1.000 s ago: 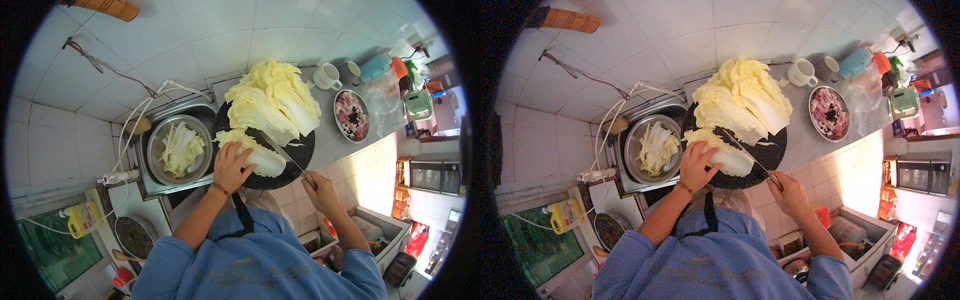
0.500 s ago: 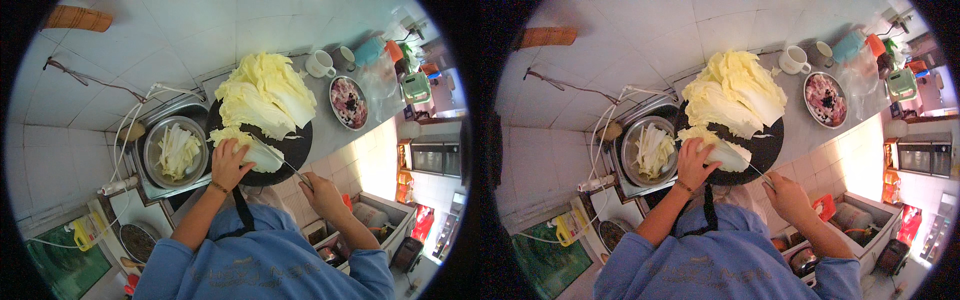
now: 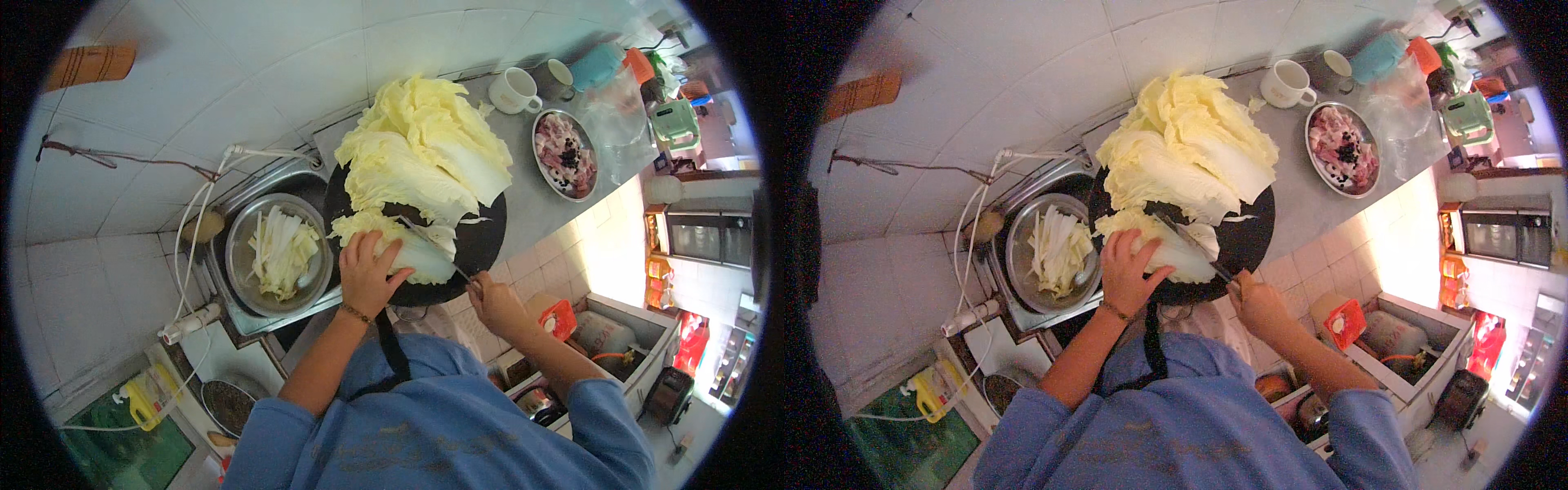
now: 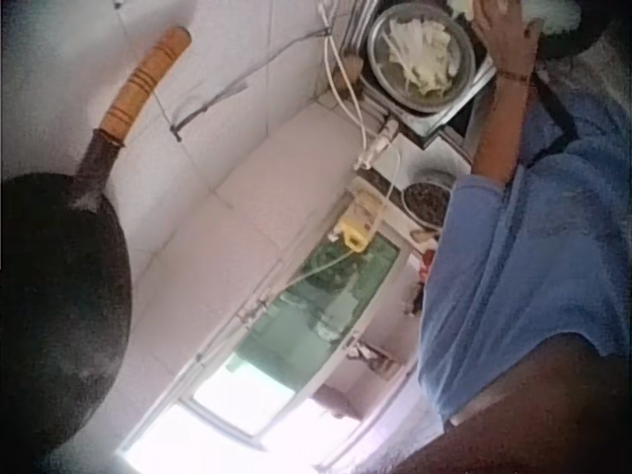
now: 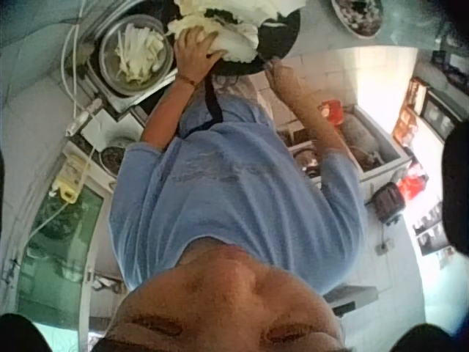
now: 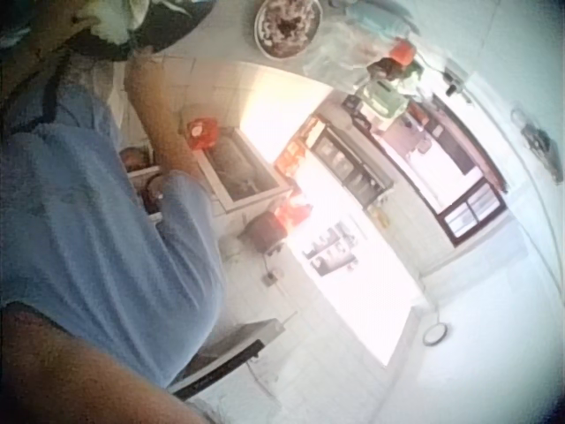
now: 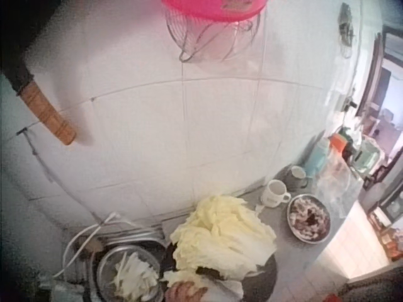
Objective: The person retrieves a metal bowl from a cabinet, then uses a cleaver to chop napa cabbage on a cutting board. The chopped cabbage is transferred into the bowl. A plate of raw meat is visible nearby.
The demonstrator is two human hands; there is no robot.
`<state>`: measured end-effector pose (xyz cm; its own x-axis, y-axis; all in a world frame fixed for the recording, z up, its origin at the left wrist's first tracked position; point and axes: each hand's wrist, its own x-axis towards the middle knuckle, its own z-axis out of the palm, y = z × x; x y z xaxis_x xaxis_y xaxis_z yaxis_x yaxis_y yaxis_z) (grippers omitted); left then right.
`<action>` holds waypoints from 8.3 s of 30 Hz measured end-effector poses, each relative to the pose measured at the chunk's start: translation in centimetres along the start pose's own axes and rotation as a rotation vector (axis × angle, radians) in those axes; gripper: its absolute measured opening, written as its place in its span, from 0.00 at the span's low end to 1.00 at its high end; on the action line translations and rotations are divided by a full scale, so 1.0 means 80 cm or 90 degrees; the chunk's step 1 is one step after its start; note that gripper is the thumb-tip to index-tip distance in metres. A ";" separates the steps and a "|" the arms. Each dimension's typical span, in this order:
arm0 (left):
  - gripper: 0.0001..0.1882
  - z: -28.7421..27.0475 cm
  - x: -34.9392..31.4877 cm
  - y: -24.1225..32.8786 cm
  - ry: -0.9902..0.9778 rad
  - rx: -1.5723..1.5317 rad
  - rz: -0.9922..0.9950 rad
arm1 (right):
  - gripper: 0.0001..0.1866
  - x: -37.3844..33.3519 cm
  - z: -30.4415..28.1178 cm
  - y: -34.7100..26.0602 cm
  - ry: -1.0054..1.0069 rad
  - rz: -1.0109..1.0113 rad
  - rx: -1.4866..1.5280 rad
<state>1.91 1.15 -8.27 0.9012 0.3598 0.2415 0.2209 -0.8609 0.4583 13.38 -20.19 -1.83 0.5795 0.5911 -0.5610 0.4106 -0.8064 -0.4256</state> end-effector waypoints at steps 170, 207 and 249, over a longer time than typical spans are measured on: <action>0.51 0.029 -0.004 0.028 0.101 -0.307 -0.278 | 0.18 -0.045 0.049 0.087 0.155 0.341 0.813; 0.34 0.018 0.025 0.116 0.189 -0.999 -0.463 | 0.16 -0.102 0.075 -0.051 0.125 0.220 0.747; 0.19 -0.008 -0.025 0.011 0.023 -0.402 -0.073 | 0.11 -0.106 0.035 0.022 0.182 0.045 0.843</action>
<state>0.05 -0.12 -7.76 0.8696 0.4582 0.1840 0.0431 -0.4418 0.8961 7.26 -26.59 0.19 0.7620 0.3953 -0.5129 -0.5113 -0.1187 -0.8512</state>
